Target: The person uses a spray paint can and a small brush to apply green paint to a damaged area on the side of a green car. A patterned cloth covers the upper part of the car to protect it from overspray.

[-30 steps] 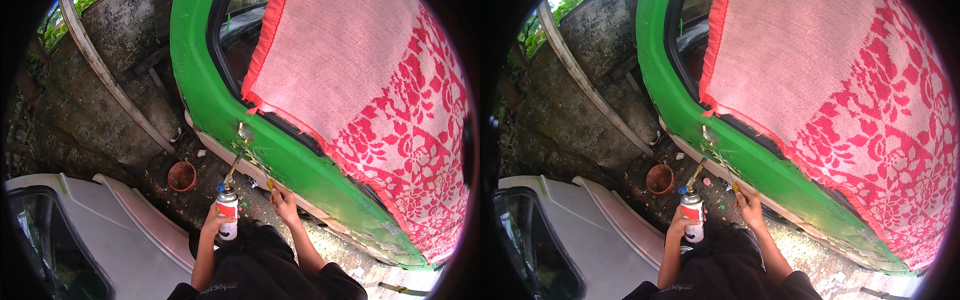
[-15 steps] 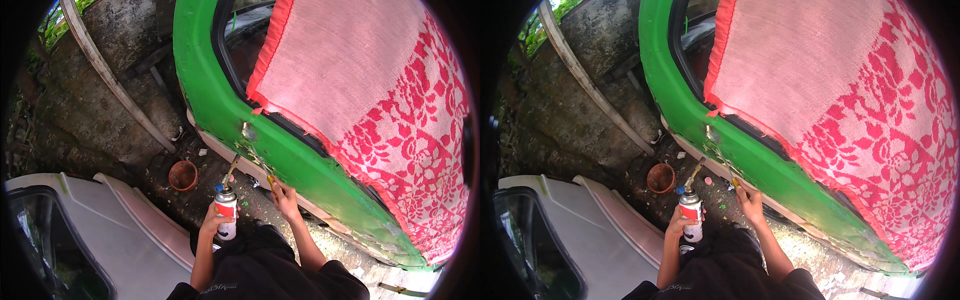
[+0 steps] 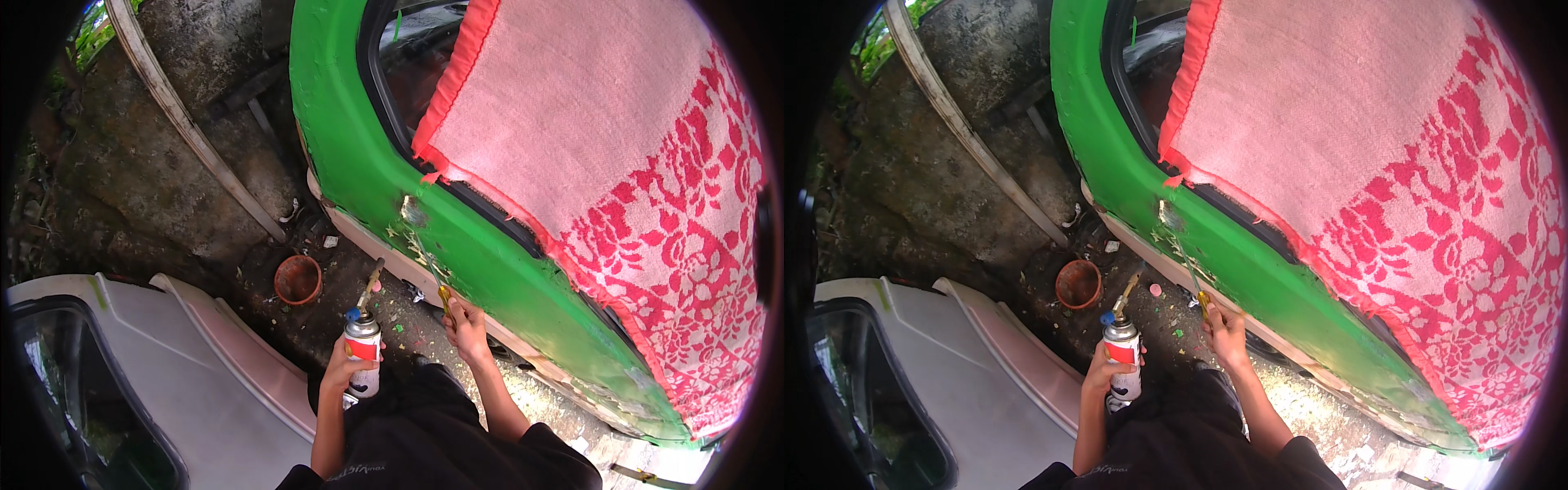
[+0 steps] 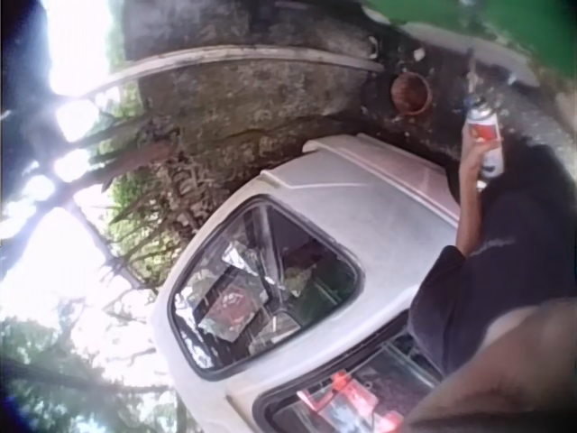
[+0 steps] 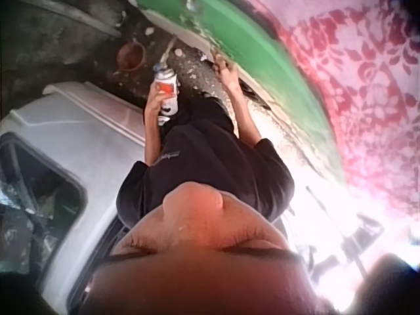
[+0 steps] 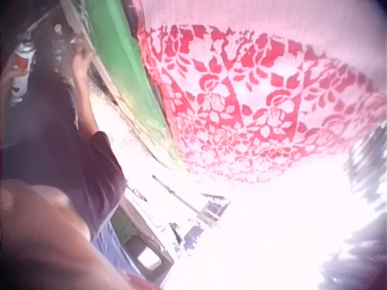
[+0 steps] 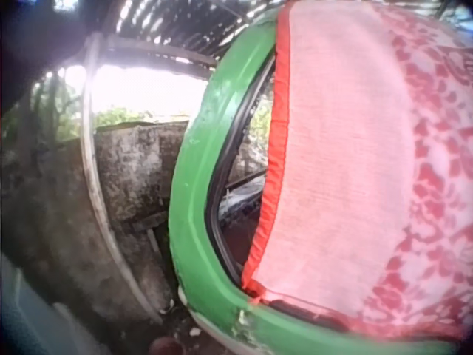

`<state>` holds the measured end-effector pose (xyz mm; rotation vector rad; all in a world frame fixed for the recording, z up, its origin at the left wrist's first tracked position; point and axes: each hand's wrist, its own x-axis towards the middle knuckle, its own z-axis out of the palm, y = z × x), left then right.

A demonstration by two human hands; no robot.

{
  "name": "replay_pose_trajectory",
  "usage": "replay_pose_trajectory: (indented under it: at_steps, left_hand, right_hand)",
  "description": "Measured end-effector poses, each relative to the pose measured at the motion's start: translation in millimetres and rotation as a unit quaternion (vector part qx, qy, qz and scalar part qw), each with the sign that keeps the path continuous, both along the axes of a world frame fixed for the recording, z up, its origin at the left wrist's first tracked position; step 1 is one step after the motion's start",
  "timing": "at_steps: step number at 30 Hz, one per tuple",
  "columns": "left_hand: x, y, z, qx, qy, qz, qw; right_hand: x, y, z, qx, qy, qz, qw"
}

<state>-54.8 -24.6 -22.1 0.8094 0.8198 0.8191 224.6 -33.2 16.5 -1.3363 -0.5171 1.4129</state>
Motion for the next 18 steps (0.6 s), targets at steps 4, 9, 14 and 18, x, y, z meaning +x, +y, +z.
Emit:
replay_pose_trajectory:
  at_steps: [4, 9, 14, 18]
  left_hand:
    - [-6, 2, 8, 0.008, 0.005, 0.028, 1.0]
    - [-25, 2, 6, 0.003, 0.017, 0.06, 0.998]
    - [-20, -1, 9, 0.012, 0.007, 0.052, 0.999]
    - [-7, -6, 17, 0.008, 0.005, 0.051, 0.999]
  right_hand:
    - [-6, 6, 11, -0.01, 0.01, -0.011, 1.0]
    - [-8, -1, 6, -0.01, -0.02, -0.018, 1.0]
    - [-21, 12, -1, 0.043, -0.12, -0.014, 0.992]
    - [-11, -5, 4, 0.028, -0.072, -0.018, 0.997]
